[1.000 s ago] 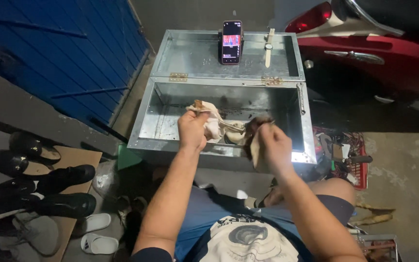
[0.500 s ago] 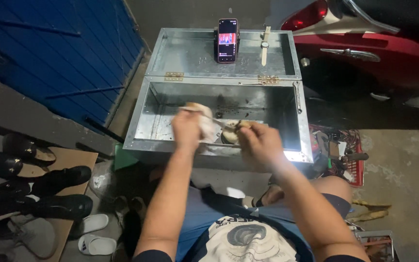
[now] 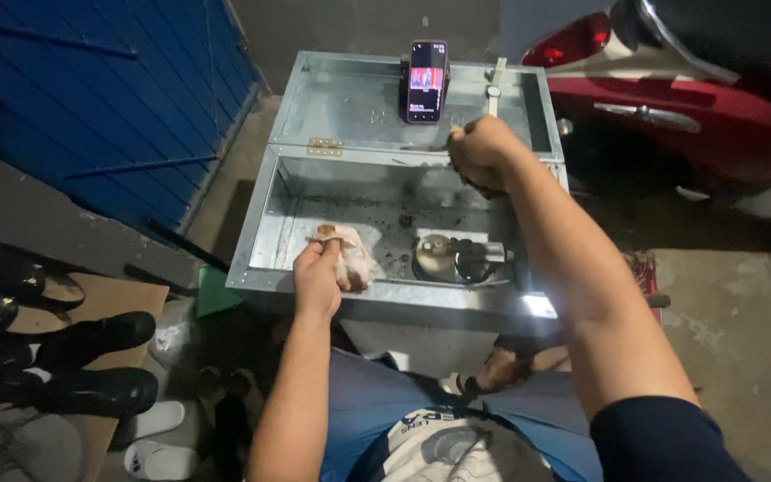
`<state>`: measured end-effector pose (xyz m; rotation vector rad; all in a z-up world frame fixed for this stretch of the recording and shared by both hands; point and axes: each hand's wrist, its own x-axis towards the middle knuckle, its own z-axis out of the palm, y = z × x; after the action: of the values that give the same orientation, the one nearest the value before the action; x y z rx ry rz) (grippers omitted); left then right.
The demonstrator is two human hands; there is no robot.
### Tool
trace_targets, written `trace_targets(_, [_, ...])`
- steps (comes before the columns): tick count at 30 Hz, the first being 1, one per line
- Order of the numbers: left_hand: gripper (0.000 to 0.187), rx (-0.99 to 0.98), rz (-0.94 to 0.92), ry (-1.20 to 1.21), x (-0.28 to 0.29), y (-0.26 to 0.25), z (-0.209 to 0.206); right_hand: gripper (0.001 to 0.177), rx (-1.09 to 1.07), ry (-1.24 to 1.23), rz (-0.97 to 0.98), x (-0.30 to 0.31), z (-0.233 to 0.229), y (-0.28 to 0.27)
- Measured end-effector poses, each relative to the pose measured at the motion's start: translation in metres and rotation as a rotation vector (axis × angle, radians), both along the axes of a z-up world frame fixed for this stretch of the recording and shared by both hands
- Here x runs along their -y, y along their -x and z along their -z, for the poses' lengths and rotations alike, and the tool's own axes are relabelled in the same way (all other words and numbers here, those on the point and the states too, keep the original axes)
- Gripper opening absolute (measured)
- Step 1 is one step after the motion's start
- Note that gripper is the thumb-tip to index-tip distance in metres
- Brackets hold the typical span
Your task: Cleaning greasy mechanical components inside a metal storage box using a rag and a brush.
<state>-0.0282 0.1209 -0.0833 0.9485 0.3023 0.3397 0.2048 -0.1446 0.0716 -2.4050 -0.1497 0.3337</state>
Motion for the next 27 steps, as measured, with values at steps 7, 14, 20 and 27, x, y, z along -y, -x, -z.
trace_targets(7, [0.014,-0.019,0.025,0.088,0.0,0.003,-0.006,0.047,-0.055,0.204,-0.108,-0.029,0.039,-0.06])
trace_targets(14, [0.012,0.028,0.061,0.08,0.007,0.003,-0.004,0.051,0.076,0.603,-0.204,-0.037,0.074,-0.082])
trace_targets(20, [0.014,0.007,0.06,0.073,0.01,0.007,-0.009,0.036,0.167,0.721,-0.137,-0.06,0.01,-0.01])
trace_targets(27, [0.014,0.041,0.07,0.055,0.01,0.007,-0.013,0.026,0.151,0.688,-0.079,-0.048,-0.01,-0.009])
